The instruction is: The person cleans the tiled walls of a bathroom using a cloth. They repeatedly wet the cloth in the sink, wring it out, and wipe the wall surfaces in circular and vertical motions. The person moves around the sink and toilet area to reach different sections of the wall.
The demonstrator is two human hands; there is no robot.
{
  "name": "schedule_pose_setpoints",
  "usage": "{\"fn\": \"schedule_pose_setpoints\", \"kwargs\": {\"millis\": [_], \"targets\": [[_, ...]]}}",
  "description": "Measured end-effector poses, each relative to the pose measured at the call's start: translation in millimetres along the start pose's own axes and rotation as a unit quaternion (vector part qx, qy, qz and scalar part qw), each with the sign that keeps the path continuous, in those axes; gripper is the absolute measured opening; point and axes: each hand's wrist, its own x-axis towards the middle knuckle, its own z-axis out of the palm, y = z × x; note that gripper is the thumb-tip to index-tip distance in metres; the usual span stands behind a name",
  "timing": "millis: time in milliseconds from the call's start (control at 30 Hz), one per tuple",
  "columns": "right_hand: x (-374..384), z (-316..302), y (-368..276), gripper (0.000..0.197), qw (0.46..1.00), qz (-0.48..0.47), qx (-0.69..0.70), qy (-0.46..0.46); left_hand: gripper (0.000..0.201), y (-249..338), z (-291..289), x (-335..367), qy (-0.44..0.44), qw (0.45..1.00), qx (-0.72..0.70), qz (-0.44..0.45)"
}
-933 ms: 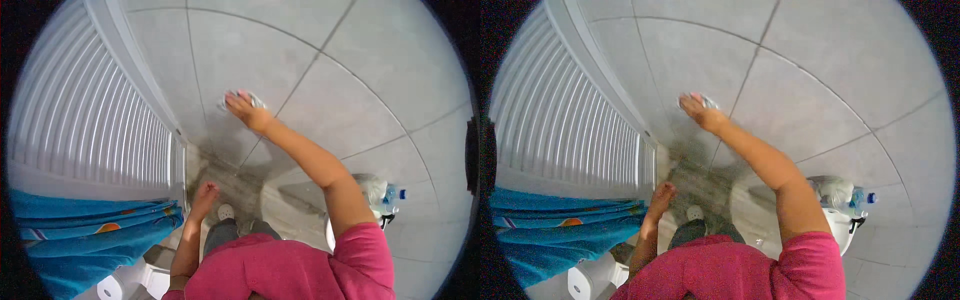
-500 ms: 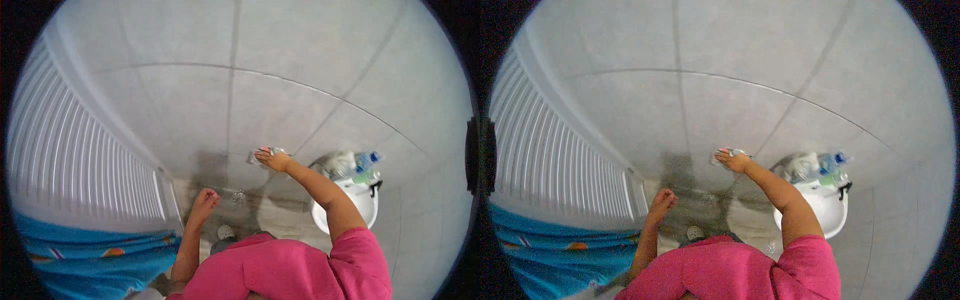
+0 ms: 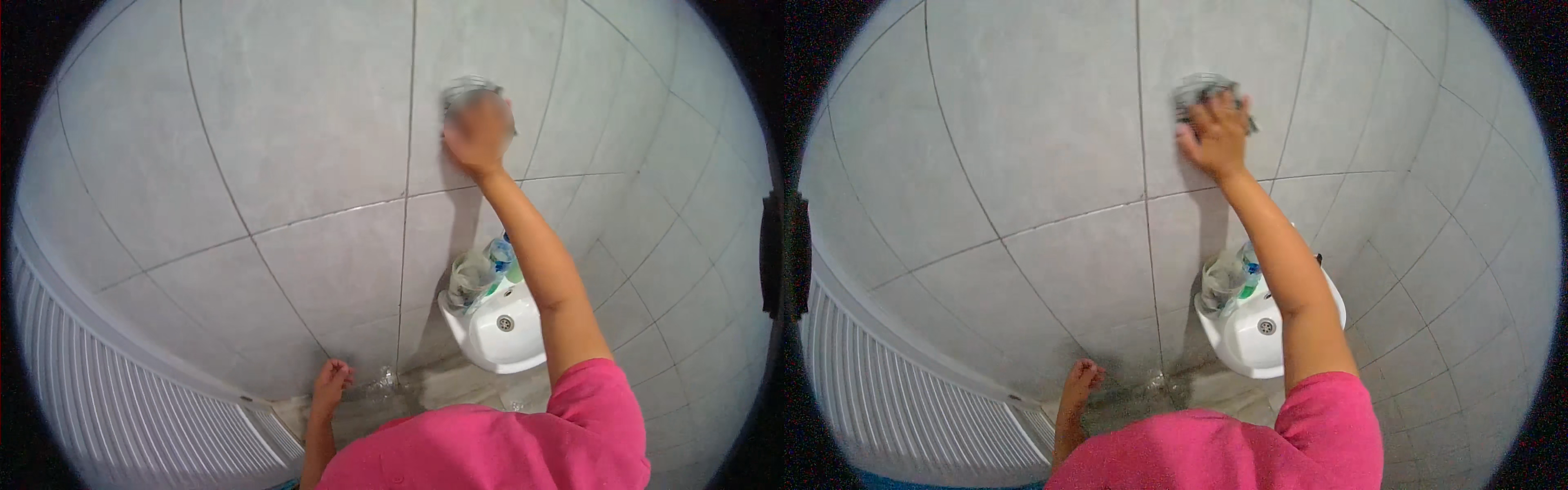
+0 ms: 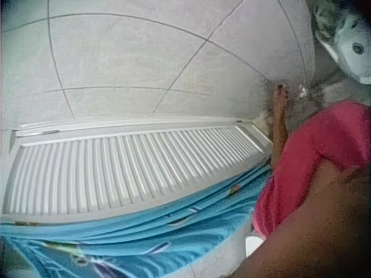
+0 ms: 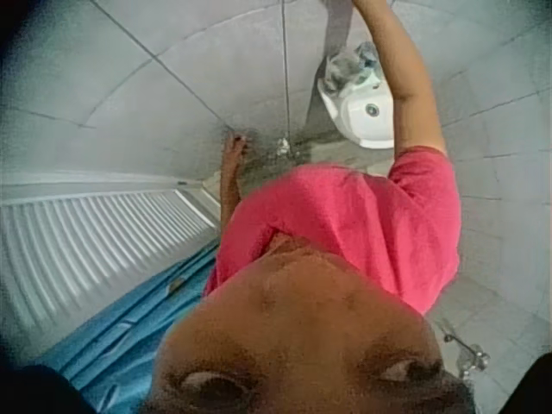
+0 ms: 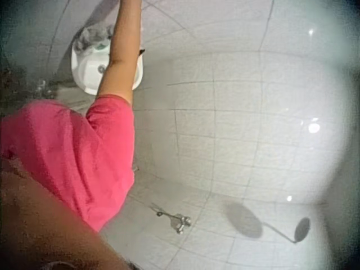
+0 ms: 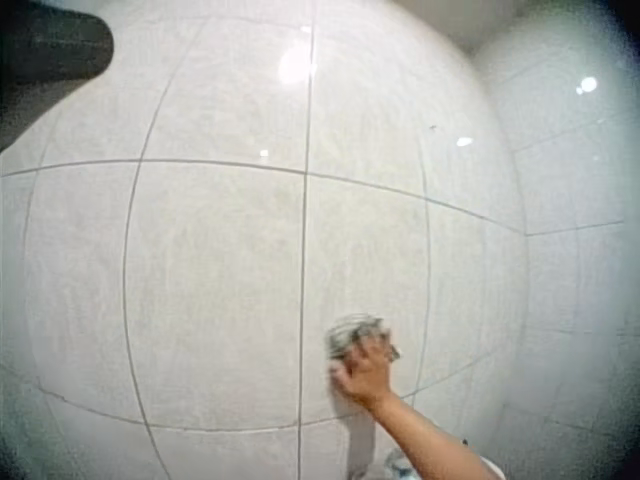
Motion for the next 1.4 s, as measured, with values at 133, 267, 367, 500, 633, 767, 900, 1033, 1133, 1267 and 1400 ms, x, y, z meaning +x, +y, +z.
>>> {"fn": "schedule_pose_setpoints", "kwargs": {"millis": [133,267,367,500,633,767,900,1033,1133,1267,1400], "targets": [[-73.8,13.2,47.7,0.046,0.936,0.326,-0.031,0.131,0.009,-1.2,-5.5,0.4,0.015,1.000,-0.006,0.010],[-88.6,28.6,16.8,0.047,0.940,0.318,-0.063,0.108,0.010,-28.3,-5.2,20.5,-0.004,1.000,-0.002,0.013],[-23.5,10.2,-24.3,0.032,0.994,0.079,0.071,0.036,0.011,-24.0,9.5,29.6,-0.013,1.000,0.022,-0.017],[65.3,-12.2,17.4,0.031,0.987,-0.141,0.073,-0.032,0.012,-10.0,51.8,44.0,-0.029,0.999,0.028,0.004],[119.6,-18.0,108.6,0.037,0.996,-0.050,0.030,0.068,0.012,-1.2,98.8,47.7,-0.041,0.998,0.014,0.049],[104.3,-25.6,218.3,0.043,0.990,0.056,-0.021,0.127,0.009,-0.3,145.5,40.5,0.013,0.999,0.020,0.045],[12.5,-30.4,324.9,0.043,0.963,0.228,-0.037,0.140,0.006,-11.9,191.8,24.6,0.057,0.997,-0.009,0.047],[-98.9,-29.8,328.6,0.047,0.913,0.383,-0.047,0.131,0.006,-24.7,231.2,14.2,0.097,0.995,-0.014,0.036],[-168.5,-10.9,288.7,0.048,0.968,0.222,-0.065,0.093,0.009,-25.0,261.7,20.6,0.102,0.994,-0.031,0.038],[-136.0,-40.1,238.6,0.025,0.989,-0.069,0.121,-0.055,0.012,-8.7,289.9,10.7,0.139,0.989,-0.002,0.055],[-60.2,-38.6,287.0,0.022,0.971,-0.180,0.152,-0.048,0.012,-5.0,301.0,6.4,0.139,0.987,0.000,0.077]]}}
